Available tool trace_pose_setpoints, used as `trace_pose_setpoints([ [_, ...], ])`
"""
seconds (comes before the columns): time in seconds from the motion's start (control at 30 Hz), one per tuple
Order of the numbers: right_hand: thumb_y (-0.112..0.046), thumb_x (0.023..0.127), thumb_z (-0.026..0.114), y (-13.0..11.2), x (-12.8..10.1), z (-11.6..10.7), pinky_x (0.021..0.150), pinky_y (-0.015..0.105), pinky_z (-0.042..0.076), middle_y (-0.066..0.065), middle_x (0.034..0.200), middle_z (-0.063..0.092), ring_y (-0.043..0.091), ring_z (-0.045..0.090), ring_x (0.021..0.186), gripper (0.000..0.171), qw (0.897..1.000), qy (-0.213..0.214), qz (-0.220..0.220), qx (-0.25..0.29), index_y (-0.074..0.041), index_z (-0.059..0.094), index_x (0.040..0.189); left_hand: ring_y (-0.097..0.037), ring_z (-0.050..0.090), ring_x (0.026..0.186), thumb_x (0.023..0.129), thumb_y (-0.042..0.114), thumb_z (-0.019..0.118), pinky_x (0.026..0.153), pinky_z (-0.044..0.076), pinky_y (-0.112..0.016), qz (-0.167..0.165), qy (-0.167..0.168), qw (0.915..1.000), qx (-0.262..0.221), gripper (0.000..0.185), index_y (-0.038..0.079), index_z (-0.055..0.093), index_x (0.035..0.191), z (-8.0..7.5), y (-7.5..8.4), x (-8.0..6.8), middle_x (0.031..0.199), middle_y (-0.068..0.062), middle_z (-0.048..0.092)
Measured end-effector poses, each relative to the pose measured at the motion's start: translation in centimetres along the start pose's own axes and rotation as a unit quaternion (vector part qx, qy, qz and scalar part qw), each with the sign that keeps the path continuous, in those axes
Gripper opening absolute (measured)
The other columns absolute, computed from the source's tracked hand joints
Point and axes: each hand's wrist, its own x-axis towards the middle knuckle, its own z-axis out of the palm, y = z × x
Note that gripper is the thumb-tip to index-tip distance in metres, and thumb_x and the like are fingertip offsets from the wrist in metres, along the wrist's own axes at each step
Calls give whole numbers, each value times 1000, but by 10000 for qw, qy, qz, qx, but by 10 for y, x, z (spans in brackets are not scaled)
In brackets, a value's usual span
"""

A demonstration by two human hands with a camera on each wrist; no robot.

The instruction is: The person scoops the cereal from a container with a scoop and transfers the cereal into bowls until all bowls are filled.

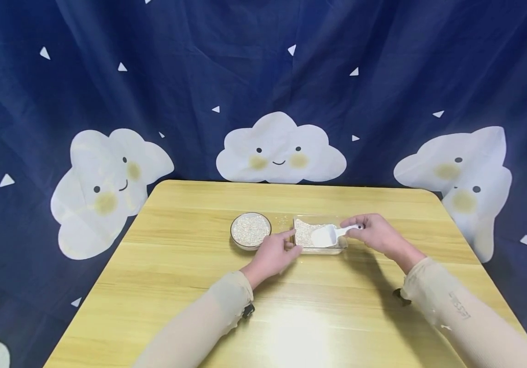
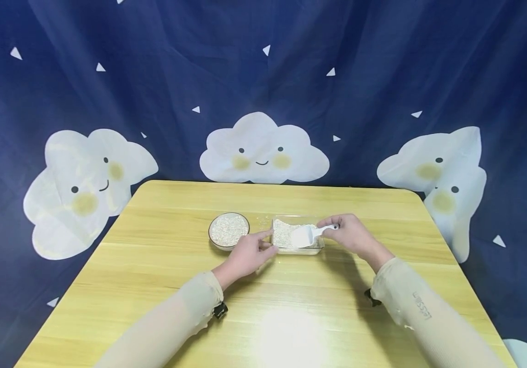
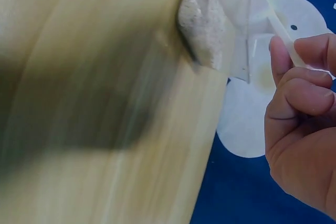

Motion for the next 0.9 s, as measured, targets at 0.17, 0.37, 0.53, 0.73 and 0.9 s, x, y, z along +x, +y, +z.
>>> trace_pose_setpoints([
  [0.17,-22,93,78,6,3,7,50,23,35,-12,63,39,6,37,53,42,9974,-96,245,675,-2,73,130,-6,43,36,102,29,72,35,38,-19,-37,79,9999,-67,62,12,52,158,1,1,0,126,-14,79],
  [0.37,-17,94,75,12,2,21,53,23,42,-15,72,54,4,42,57,46,9905,-155,318,1327,1,69,136,-7,46,37,101,27,73,38,42,-20,-143,100,9997,-163,61,12,54,157,1,3,0,123,-15,80],
  [0.53,-10,95,70,14,-3,34,48,21,32,-16,57,43,2,33,49,50,9799,-88,429,1947,7,62,142,-7,47,39,101,27,74,38,42,-20,-255,52,9994,-247,62,14,53,158,2,2,0,126,-15,79],
  [0.73,-9,96,65,12,-5,46,48,20,30,-14,56,37,3,31,50,51,9738,233,495,2206,6,60,145,-7,46,39,101,26,73,37,41,-20,-238,5,9995,-218,63,16,52,159,3,0,-1,128,-15,78],
  [0.9,-11,97,66,13,-5,49,48,21,33,-15,57,39,2,33,50,54,9716,490,601,2234,3,59,148,-7,48,39,102,27,72,37,43,-21,-74,-51,10000,-3,65,14,49,161,2,-1,-1,129,-13,78],
])
